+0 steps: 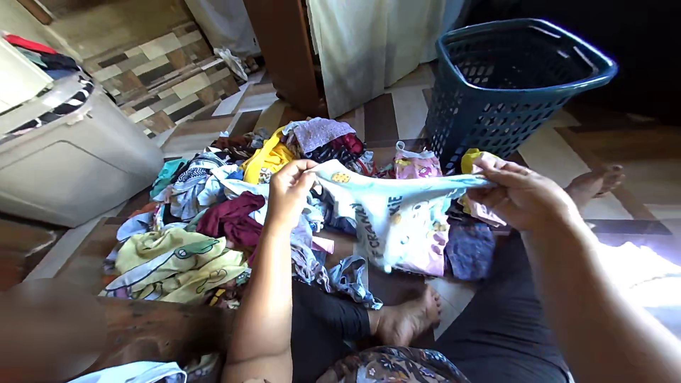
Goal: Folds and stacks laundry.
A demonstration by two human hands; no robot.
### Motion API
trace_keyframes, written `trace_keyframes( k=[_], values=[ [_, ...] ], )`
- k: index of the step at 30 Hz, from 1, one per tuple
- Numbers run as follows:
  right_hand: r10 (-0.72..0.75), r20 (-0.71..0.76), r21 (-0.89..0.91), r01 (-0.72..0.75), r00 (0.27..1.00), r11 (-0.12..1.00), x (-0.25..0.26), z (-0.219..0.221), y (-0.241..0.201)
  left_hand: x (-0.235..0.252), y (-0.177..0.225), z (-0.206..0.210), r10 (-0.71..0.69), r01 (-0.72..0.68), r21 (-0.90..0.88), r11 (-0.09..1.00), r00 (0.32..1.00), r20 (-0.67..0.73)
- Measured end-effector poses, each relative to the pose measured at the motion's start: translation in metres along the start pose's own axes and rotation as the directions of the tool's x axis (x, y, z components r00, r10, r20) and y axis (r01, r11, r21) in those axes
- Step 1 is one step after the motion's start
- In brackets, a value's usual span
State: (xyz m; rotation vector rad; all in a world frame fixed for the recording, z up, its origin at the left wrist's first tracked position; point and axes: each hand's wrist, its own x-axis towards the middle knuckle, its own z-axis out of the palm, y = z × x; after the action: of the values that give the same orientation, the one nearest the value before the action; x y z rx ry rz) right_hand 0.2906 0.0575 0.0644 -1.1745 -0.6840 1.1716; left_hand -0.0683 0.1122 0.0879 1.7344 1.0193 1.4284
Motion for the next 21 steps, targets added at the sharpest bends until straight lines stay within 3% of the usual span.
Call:
trace_keyframes(
  k=[3,5,8,10,11,13,15,18,21],
  values=[
    [-0.258,0.04,0.062,0.255,0.965,0.965,-0.003,-0.005,-0.021,0.018,0.012,0.012,0.209,-0.207,-0.077,0.975,0.977,0.028],
    [-0.41,0.089,0.12,0.398,0.908,0.909,-0.011,-0.015,-0.03,0.021,0.019,0.016,0.369,-0.352,-0.173,0.92,0.927,0.074],
    [-0.455,0.141,0.055,0.452,0.879,0.89,-0.029,-0.044,-0.015,0.003,0.016,0.022,0.475,-0.438,-0.193,0.878,0.846,0.242],
    [-0.33,0.069,-0.155,0.337,0.942,0.929,-0.035,-0.071,0.022,-0.024,-0.007,0.035,0.405,-0.4,-0.093,0.912,0.839,0.363],
    [-0.213,0.004,-0.306,0.204,0.977,0.93,-0.037,-0.084,0.046,-0.041,-0.026,0.044,0.331,-0.352,-0.024,0.936,0.852,0.405],
    [0.045,-0.101,-0.541,-0.093,0.994,0.836,-0.04,-0.102,0.094,-0.078,-0.069,0.063,0.125,-0.222,0.149,0.964,0.867,0.483],
    [0.212,-0.154,-0.695,-0.258,0.965,0.671,-0.045,-0.112,0.137,-0.114,-0.101,0.077,-0.082,-0.11,0.292,0.95,0.815,0.573],
    [0.274,-0.097,-0.865,-0.217,0.957,0.453,-0.049,-0.118,0.17,-0.151,-0.122,0.087,-0.194,-0.101,0.372,0.923,0.713,0.674],
    [0.282,-0.009,-0.935,-0.108,0.959,0.339,-0.051,-0.109,0.178,-0.168,-0.128,0.089,-0.218,-0.091,0.382,0.92,0.692,0.689]
  ],
)
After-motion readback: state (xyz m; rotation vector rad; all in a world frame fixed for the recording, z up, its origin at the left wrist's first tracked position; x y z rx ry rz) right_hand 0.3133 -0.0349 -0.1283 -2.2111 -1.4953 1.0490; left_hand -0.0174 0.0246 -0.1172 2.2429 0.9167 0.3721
